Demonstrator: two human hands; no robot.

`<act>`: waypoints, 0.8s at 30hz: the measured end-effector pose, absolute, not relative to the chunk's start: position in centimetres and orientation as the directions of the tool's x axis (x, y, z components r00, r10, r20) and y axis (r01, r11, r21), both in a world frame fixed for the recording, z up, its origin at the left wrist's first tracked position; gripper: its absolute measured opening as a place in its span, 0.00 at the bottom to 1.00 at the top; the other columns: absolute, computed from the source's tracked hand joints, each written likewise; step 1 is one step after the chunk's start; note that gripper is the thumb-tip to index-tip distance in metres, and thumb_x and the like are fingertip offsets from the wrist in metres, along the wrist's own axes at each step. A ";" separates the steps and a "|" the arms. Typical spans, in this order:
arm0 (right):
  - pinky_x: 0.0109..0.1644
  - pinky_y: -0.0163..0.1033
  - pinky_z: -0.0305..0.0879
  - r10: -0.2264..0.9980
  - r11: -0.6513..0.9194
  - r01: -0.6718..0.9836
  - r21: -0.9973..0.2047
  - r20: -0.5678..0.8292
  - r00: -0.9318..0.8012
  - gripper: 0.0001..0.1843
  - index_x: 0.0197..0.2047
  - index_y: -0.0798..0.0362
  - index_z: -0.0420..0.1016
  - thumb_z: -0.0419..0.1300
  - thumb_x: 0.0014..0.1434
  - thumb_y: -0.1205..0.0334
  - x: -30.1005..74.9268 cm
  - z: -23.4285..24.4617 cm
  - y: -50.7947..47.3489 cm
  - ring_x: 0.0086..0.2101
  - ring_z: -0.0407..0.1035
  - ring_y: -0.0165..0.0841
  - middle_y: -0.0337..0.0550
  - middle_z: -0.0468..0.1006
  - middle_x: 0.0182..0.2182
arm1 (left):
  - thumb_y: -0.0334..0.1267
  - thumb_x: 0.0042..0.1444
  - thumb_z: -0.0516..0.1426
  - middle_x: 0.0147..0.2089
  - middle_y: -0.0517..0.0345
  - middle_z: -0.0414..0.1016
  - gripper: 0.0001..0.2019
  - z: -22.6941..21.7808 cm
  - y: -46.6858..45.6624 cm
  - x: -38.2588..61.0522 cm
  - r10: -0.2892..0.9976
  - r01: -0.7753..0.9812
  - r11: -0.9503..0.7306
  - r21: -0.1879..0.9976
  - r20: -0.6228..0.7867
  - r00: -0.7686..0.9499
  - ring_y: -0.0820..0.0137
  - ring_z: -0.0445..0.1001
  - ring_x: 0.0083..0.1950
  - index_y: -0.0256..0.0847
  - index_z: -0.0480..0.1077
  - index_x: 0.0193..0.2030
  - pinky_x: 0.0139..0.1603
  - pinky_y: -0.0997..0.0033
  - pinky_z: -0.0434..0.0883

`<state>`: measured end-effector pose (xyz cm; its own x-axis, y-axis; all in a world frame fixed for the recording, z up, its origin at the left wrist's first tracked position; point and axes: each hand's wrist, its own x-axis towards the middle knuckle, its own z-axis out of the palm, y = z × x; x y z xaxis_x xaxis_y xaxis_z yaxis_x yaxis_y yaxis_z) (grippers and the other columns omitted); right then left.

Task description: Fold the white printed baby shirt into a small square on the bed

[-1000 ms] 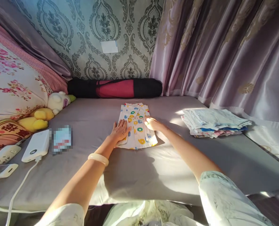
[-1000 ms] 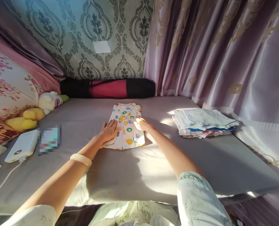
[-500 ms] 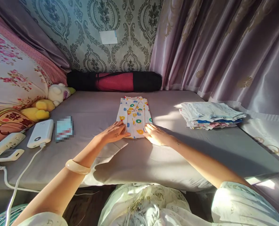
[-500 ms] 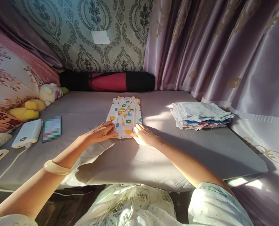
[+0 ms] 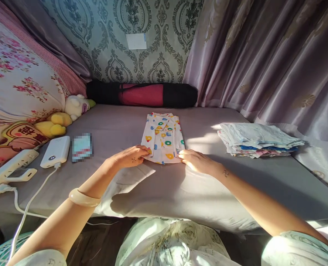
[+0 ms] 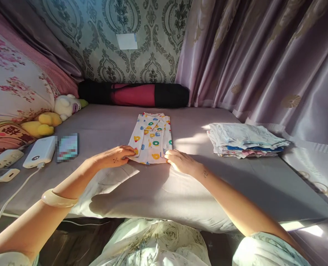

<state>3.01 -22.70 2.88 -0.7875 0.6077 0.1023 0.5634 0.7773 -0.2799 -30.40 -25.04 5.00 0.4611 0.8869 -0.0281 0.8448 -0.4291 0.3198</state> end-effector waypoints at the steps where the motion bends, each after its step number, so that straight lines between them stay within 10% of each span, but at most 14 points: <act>1: 0.57 0.46 0.69 0.603 0.779 0.558 -0.286 0.097 -0.792 0.18 0.55 0.49 0.74 0.52 0.65 0.70 3.2 2.9 -22.7 0.51 0.72 0.38 0.47 0.77 0.52 | 0.38 0.56 0.52 0.58 0.56 0.75 0.19 4.9 -25.0 -30.5 0.863 0.826 -0.452 0.337 -0.068 0.500 0.59 0.71 0.59 0.46 0.78 0.51 0.60 0.62 0.70; 14: 0.65 0.47 0.61 0.616 0.765 0.584 -0.272 0.044 -0.787 0.28 0.60 0.53 0.70 0.47 0.59 0.76 3.3 3.2 -21.6 0.59 0.65 0.37 0.48 0.73 0.58 | 0.34 0.55 0.50 0.61 0.56 0.74 0.24 3.7 -23.7 -31.8 0.827 0.784 -0.530 0.323 -0.007 0.562 0.61 0.71 0.60 0.49 0.72 0.57 0.67 0.59 0.60; 20: 0.59 0.43 0.63 0.664 0.734 0.622 -0.273 0.097 -0.741 0.21 0.53 0.52 0.73 0.49 0.60 0.72 2.9 2.7 -21.1 0.55 0.68 0.38 0.49 0.76 0.54 | 0.41 0.58 0.50 0.56 0.52 0.77 0.21 3.8 -23.2 -32.1 0.847 0.748 -0.483 0.455 0.025 0.531 0.60 0.74 0.55 0.45 0.75 0.55 0.58 0.63 0.67; 24: 0.45 0.38 0.64 0.745 0.648 0.669 -0.365 0.121 -0.655 0.14 0.40 0.48 0.75 0.48 0.64 0.66 2.4 2.9 -20.4 0.40 0.70 0.34 0.41 0.79 0.39 | 0.51 0.61 0.50 0.35 0.55 0.78 0.22 3.5 -22.7 -32.3 0.913 0.760 -0.358 0.542 0.035 0.406 0.68 0.71 0.31 0.39 0.77 0.49 0.35 0.71 0.66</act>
